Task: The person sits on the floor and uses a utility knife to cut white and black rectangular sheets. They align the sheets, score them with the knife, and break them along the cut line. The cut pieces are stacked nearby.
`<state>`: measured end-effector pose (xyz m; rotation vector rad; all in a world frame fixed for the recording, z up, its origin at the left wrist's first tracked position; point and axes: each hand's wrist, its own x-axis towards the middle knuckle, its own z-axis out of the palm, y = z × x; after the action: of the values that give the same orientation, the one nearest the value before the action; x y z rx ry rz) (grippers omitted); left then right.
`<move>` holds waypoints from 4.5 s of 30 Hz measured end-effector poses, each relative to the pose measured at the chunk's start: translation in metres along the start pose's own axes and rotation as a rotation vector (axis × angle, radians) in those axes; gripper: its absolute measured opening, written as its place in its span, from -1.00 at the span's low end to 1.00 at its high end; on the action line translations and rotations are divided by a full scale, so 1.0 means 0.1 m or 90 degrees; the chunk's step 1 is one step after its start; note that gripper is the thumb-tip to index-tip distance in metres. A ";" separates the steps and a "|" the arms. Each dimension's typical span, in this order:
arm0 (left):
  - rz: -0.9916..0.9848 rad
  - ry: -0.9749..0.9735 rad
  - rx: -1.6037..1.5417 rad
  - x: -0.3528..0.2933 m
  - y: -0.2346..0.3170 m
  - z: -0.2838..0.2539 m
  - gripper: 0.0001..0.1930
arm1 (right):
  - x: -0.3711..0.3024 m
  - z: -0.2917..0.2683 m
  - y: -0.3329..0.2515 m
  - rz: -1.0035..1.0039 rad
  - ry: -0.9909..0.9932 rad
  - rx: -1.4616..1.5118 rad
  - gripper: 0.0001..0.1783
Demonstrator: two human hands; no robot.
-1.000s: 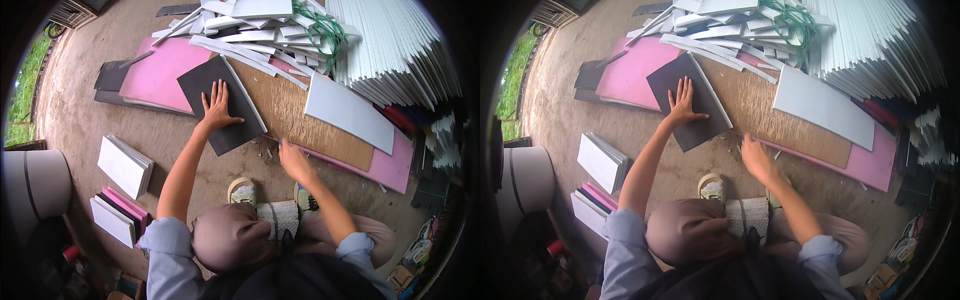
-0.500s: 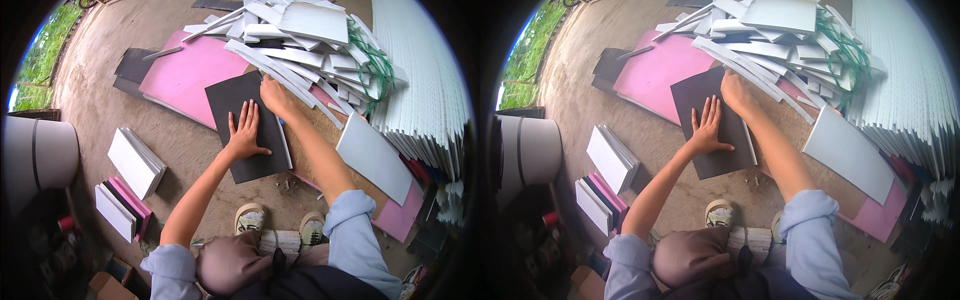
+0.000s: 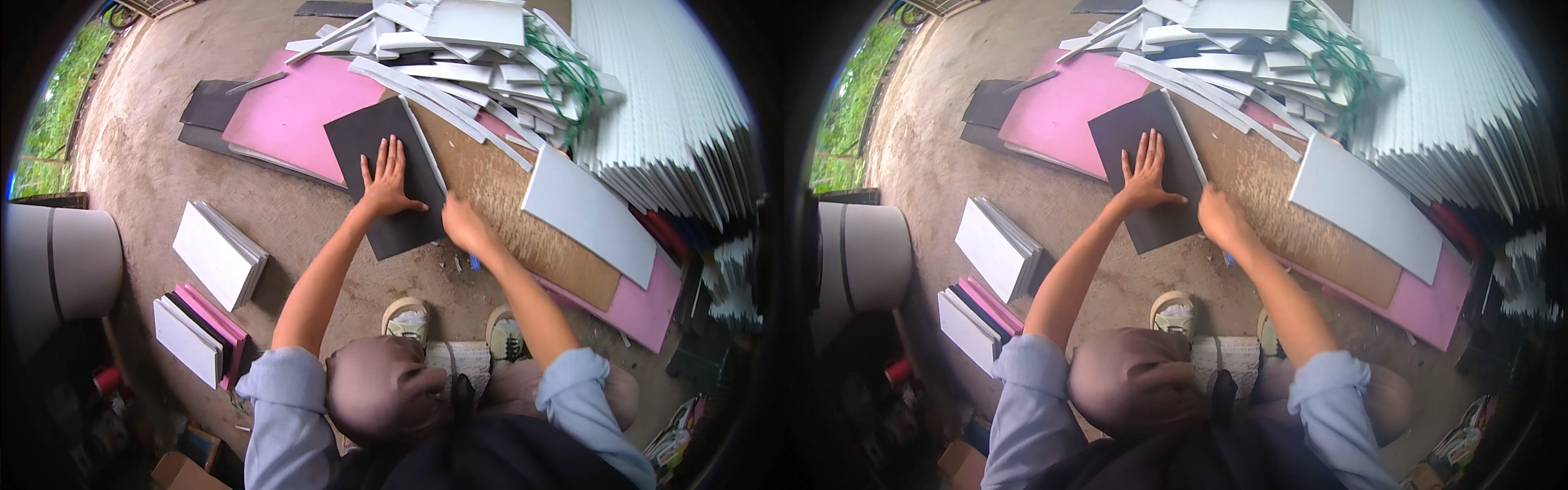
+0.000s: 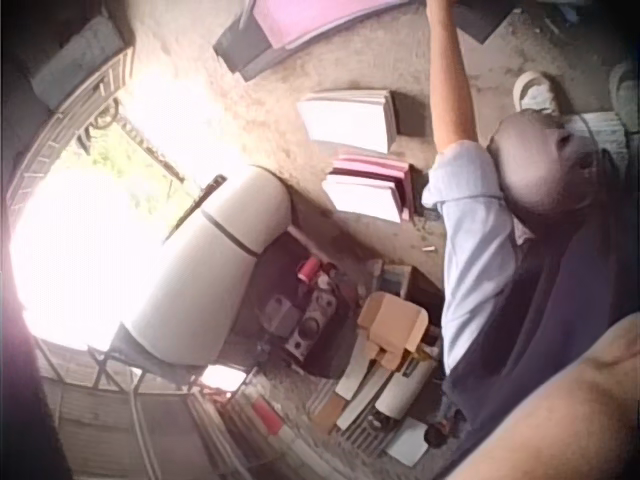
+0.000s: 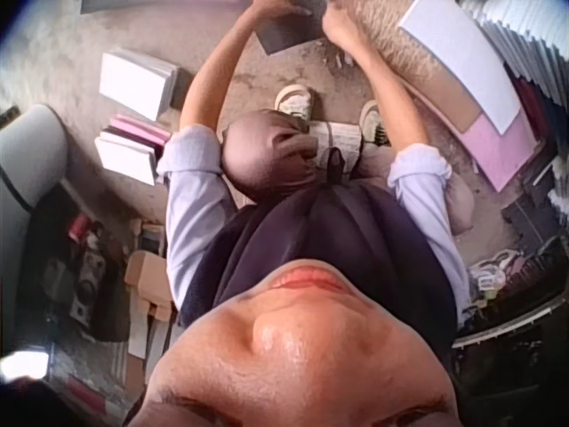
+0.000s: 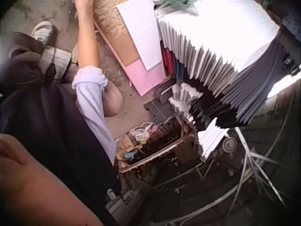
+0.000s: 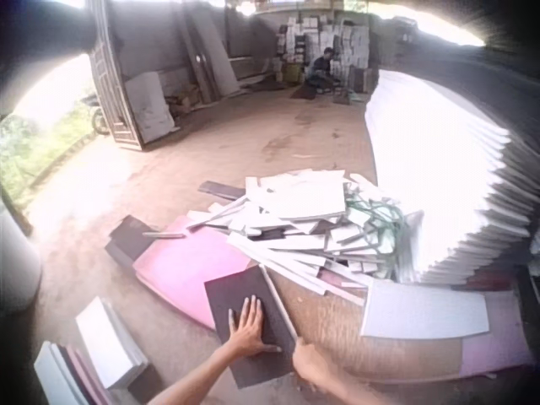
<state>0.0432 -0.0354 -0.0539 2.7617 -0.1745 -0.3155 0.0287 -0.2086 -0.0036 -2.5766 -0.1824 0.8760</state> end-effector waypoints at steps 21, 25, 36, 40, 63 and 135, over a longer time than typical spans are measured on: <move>0.000 -0.025 -0.017 0.00 0.07 -0.07 0.38 | 1.28 -0.54 -0.53 -0.145 0.217 -0.028 -0.70; -0.006 -0.025 -0.026 -0.04 0.05 -0.12 0.37 | 1.53 -0.48 -0.70 -0.161 0.199 -0.051 -0.68; -0.015 -0.003 -0.032 -0.01 0.06 -0.07 0.37 | 1.21 -0.38 -0.58 0.003 0.043 -0.027 -0.66; -0.015 0.006 -0.022 0.00 0.04 -0.04 0.39 | 0.13 0.05 0.05 -0.001 0.004 -0.017 -0.70; 0.003 0.215 -0.246 -0.07 0.03 0.02 -0.06 | 0.82 0.09 0.40 -0.033 0.193 0.379 -0.58; 0.129 0.577 -0.538 -0.69 1.25 -1.00 -0.62 | -1.81 -1.62 0.79 -0.190 0.080 0.601 -0.51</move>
<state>-0.0098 -0.1071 0.0961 1.7893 -0.0537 0.7433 -0.0167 -0.3809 0.1798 -1.6558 -0.0794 0.5021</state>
